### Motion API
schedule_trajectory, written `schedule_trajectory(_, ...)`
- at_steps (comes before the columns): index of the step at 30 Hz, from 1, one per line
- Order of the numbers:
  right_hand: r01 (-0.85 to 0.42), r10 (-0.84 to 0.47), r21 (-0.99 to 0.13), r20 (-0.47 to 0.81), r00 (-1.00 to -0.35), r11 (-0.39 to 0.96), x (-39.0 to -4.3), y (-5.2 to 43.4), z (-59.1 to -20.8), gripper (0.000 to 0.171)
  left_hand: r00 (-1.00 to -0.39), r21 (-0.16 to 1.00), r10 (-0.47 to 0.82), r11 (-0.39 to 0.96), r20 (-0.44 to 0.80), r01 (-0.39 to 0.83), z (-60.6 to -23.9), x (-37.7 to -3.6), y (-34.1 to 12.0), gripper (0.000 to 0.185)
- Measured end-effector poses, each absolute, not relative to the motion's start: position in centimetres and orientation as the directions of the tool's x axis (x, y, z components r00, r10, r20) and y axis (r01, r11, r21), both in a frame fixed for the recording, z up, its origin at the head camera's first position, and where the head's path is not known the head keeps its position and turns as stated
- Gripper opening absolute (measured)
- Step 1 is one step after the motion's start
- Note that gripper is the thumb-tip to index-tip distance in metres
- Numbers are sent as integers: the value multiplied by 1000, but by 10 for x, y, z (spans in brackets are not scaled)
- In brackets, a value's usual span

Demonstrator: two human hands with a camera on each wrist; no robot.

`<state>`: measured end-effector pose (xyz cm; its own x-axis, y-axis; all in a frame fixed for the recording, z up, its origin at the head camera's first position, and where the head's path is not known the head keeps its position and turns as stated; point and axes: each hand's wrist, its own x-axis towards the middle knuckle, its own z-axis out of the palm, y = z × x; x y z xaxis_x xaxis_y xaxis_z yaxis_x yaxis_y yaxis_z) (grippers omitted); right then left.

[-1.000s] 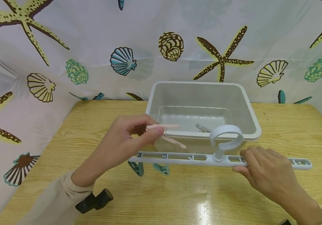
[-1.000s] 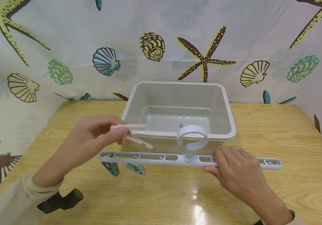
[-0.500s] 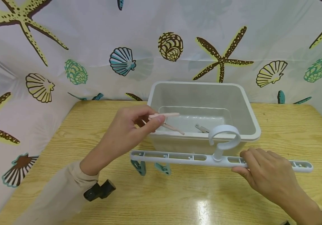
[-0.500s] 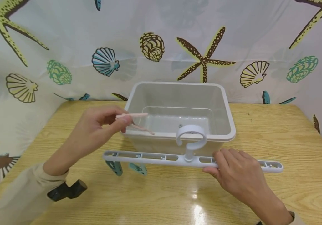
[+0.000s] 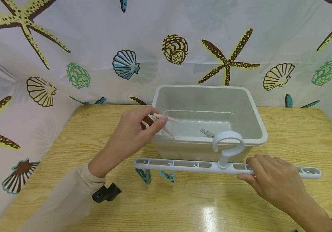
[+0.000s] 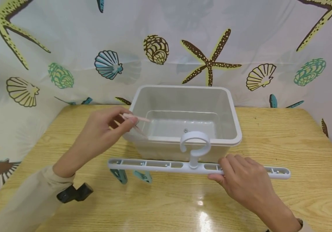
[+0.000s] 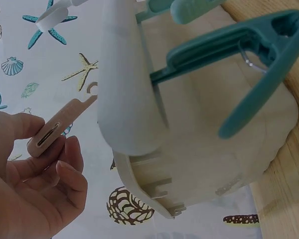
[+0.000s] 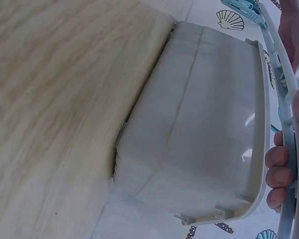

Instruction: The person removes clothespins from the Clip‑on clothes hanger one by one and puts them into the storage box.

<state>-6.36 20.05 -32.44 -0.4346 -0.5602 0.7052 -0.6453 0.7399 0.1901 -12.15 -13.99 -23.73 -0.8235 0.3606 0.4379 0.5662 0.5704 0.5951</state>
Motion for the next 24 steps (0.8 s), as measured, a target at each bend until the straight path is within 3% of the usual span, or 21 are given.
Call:
schedule_trajectory(17, -658, -555, 174, 713, -429, 733, -62, 198, -324, 59, -852, 608, 334, 597, 404, 523, -249, -139, -139, 18)
schedule_trajectory(24, -659, -554, 170, 711, -433, 732, -62, 199, -325, 59, -819, 540, 373, 620, 435, 569, -254, -142, -134, 19)
